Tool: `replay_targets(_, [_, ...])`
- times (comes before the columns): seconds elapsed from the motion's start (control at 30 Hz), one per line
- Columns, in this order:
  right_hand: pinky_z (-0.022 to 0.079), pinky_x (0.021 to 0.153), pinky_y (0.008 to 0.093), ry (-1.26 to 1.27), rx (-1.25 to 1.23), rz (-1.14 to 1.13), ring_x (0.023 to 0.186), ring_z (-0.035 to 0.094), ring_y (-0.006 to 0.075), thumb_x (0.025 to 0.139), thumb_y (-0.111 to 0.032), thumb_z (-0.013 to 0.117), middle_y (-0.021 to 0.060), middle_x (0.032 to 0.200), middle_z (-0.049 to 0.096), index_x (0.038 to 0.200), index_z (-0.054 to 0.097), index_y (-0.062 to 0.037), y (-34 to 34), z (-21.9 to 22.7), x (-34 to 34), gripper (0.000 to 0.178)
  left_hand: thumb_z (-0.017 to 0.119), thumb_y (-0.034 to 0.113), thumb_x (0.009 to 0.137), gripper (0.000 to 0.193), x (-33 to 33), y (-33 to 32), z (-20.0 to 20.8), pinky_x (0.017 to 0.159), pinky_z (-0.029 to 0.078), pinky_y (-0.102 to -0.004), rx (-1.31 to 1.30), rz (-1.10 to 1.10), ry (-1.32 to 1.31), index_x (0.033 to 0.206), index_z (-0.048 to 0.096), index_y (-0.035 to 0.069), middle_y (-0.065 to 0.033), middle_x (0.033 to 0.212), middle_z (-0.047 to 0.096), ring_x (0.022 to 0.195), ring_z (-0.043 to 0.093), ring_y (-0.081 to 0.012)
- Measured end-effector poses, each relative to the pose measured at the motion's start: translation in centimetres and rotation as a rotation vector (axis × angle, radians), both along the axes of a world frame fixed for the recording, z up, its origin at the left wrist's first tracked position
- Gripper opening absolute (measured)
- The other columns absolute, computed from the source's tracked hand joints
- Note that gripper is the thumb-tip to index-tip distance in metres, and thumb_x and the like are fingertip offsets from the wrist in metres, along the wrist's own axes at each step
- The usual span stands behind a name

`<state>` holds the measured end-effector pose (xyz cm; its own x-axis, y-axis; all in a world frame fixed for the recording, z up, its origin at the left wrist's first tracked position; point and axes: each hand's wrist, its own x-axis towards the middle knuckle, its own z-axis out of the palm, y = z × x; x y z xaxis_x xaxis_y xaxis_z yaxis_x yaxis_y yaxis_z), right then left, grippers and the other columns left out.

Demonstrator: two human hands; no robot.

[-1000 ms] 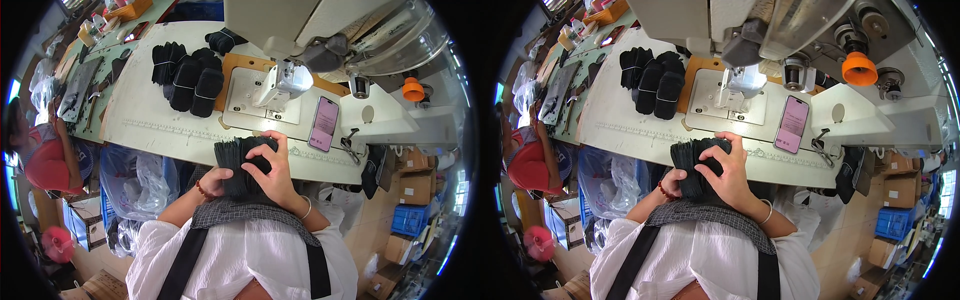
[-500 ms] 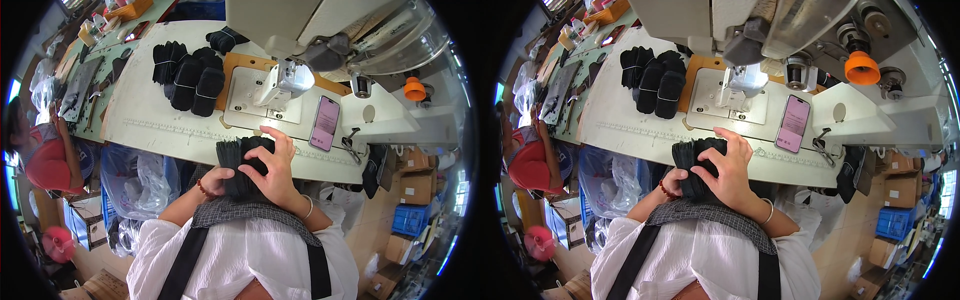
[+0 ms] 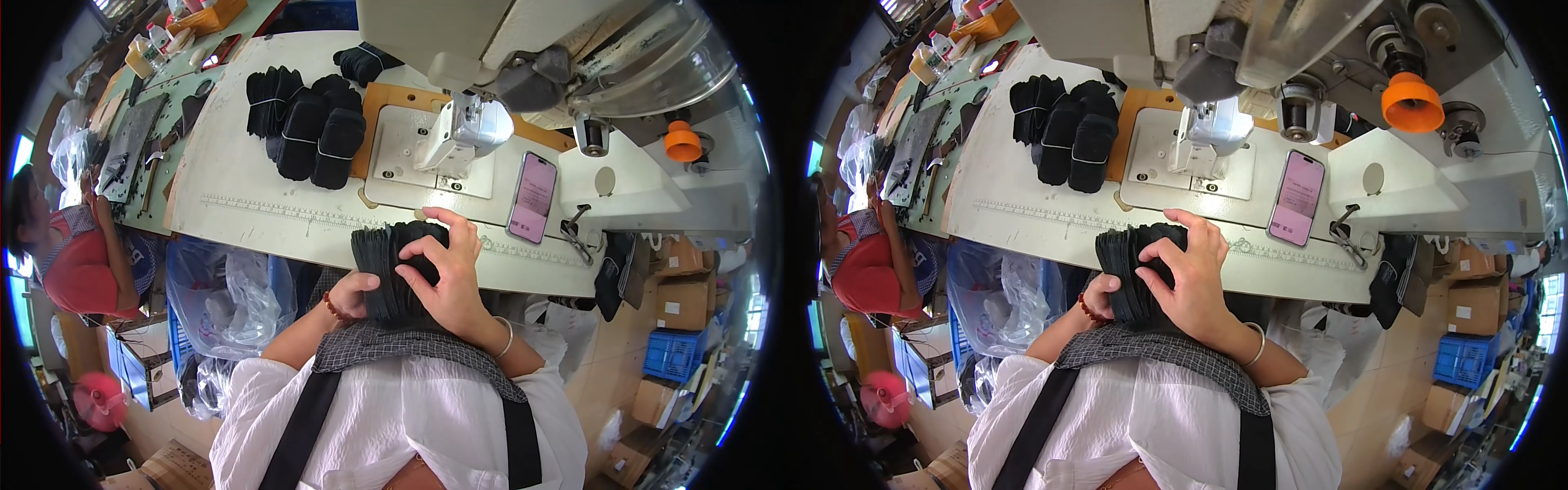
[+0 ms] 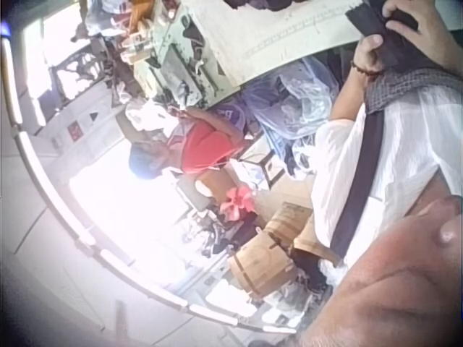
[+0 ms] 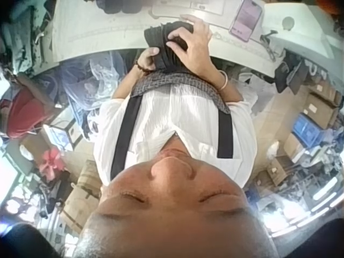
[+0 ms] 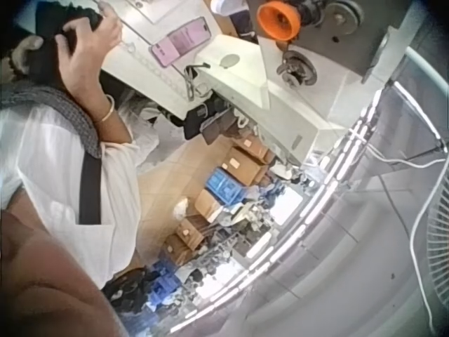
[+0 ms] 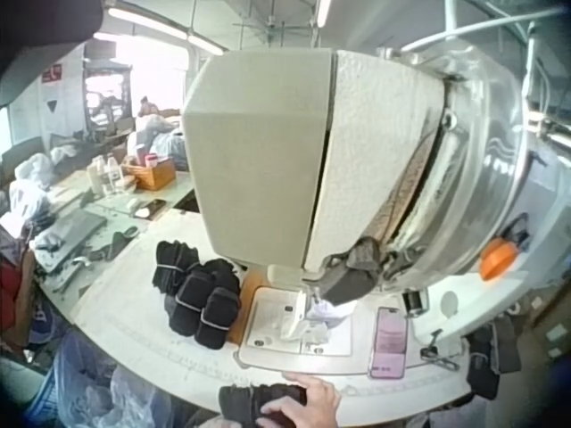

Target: Assembling and stitching black shoe upper components using an industrial sewing machine.

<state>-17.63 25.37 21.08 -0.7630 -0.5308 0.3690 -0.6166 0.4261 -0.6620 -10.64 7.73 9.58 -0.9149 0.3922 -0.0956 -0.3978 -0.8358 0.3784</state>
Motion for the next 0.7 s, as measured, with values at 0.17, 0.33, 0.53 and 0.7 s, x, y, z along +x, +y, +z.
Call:
replay_targets(0.17, [0.029,0.102,0.0503,0.010,-0.002,-0.042,0.123,0.045,0.0349,0.075,-0.012,0.081,0.0151,0.135,0.048,0.094,0.068,-0.0155,-0.1,0.3,0.1,0.024,0.070,0.024,0.082,0.073,0.0,-0.1,0.0,0.107,0.050,-0.0482,0.005,-0.020,-0.010,0.145,0.040,0.003,-0.0163,0.136,0.056,0.122,0.061,-0.0299])
replay_targets(0.33, [0.027,0.103,0.0503,0.110,0.042,0.007,0.123,0.045,0.0346,0.075,-0.020,0.082,0.0145,0.135,0.049,0.092,0.067,-0.0163,0.0,0.0,-0.1,0.023,0.069,0.023,0.083,0.070,0.0,-0.2,0.3,0.106,0.051,-0.0475,0.011,-0.013,-0.012,0.144,0.042,0.002,-0.0167,0.134,0.058,0.120,0.062,-0.0301])
replay_targets(0.53, [0.027,0.104,0.0489,0.053,0.062,0.008,0.126,0.042,0.0344,0.076,-0.027,0.085,0.0149,0.135,0.048,0.093,0.068,-0.0150,0.2,0.1,-0.1,0.027,0.073,0.021,0.082,0.072,0.0,-0.2,0.7,0.108,0.048,-0.0426,-0.049,-0.039,-0.012,0.144,0.041,0.003,-0.0127,0.136,0.056,0.124,0.058,-0.0257])
replay_targets(0.7, [0.027,0.104,0.0496,0.021,0.030,0.010,0.124,0.044,0.0342,0.074,-0.025,0.085,0.0143,0.134,0.049,0.092,0.067,-0.0166,0.3,-0.1,-0.2,0.027,0.074,0.023,0.082,0.075,-0.1,-0.1,0.9,0.107,0.049,-0.0422,-0.053,-0.053,-0.017,0.145,0.040,0.003,-0.0129,0.137,0.054,0.125,0.058,-0.0254])
